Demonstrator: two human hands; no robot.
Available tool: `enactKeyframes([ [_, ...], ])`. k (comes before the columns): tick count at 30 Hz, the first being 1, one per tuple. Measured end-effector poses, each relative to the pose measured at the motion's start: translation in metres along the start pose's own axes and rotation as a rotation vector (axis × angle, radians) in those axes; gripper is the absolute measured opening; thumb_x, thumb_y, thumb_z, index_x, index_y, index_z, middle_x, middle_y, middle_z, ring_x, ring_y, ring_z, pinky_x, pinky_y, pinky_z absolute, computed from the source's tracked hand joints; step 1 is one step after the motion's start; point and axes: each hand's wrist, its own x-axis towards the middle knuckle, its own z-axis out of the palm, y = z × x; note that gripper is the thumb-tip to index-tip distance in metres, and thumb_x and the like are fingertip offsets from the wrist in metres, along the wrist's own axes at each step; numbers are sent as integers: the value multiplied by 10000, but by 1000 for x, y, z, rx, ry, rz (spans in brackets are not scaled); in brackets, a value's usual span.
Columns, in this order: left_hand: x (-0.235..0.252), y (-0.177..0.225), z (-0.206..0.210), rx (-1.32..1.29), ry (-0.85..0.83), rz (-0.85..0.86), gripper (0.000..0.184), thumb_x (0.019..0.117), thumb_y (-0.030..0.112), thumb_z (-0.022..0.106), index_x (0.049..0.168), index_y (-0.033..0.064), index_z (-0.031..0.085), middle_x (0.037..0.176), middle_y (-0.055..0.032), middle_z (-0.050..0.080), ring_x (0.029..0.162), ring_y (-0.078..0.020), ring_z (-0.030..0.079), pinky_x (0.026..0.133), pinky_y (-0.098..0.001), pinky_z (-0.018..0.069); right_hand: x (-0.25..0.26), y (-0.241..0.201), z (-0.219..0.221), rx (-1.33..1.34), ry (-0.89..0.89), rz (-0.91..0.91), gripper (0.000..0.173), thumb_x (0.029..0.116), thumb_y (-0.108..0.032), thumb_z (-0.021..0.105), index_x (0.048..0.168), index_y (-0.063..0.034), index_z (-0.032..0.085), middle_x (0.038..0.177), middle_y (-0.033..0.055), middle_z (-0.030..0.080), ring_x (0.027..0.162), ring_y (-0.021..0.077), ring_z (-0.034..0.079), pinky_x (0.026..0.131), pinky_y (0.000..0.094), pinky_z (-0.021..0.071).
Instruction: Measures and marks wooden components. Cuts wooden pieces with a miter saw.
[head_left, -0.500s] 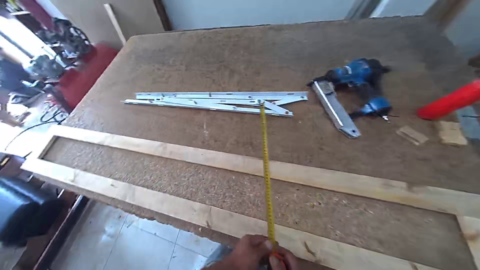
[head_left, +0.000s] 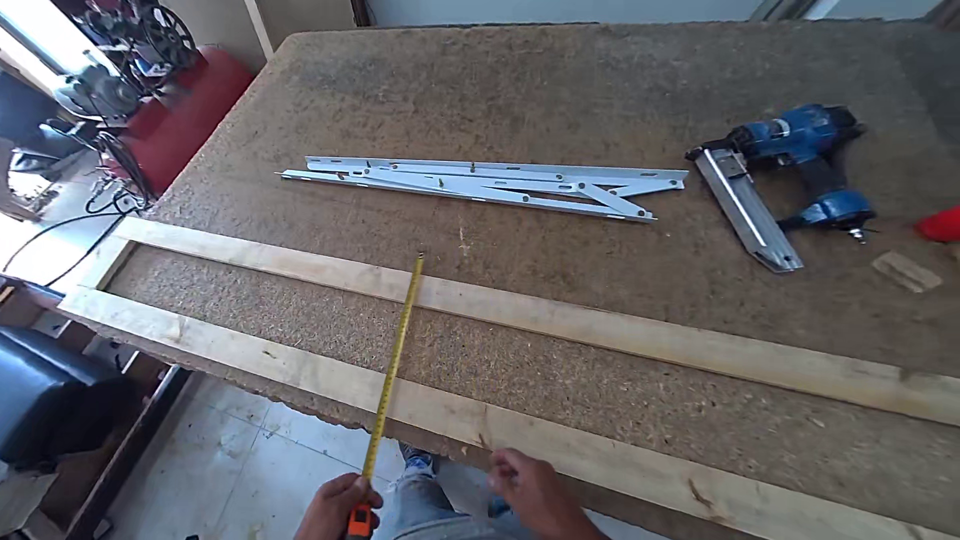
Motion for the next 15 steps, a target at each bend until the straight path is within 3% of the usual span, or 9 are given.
enactKeyframes([
  [3, 3, 1, -55, 66, 4, -35, 297, 1094, 130, 391, 1055, -46, 627, 935, -152, 766, 755, -230, 748, 735, -384, 630, 20, -4, 4, 94, 259, -9, 357, 1001, -296, 634, 1269, -61, 657, 1058, 97, 738, 877, 221, 741, 813, 447, 630],
  [7, 5, -2, -109, 108, -61, -72, 300, 1087, 133, 401, 1011, -26, 643, 949, -137, 770, 773, -212, 748, 749, -372, 625, 34, -10, 14, 140, 445, 100, 270, 1014, -263, 605, 1193, -73, 675, 930, 59, 738, 701, 199, 724, 651, 418, 639],
  [15, 20, -10, -135, 47, -153, -59, 305, 1082, 190, 419, 1111, -22, 636, 1017, -143, 757, 816, -239, 744, 772, -409, 628, 47, -23, 8, 150, 457, 248, 268, 1052, -261, 580, 1187, -46, 668, 850, 80, 726, 650, 221, 719, 598, 415, 638],
])
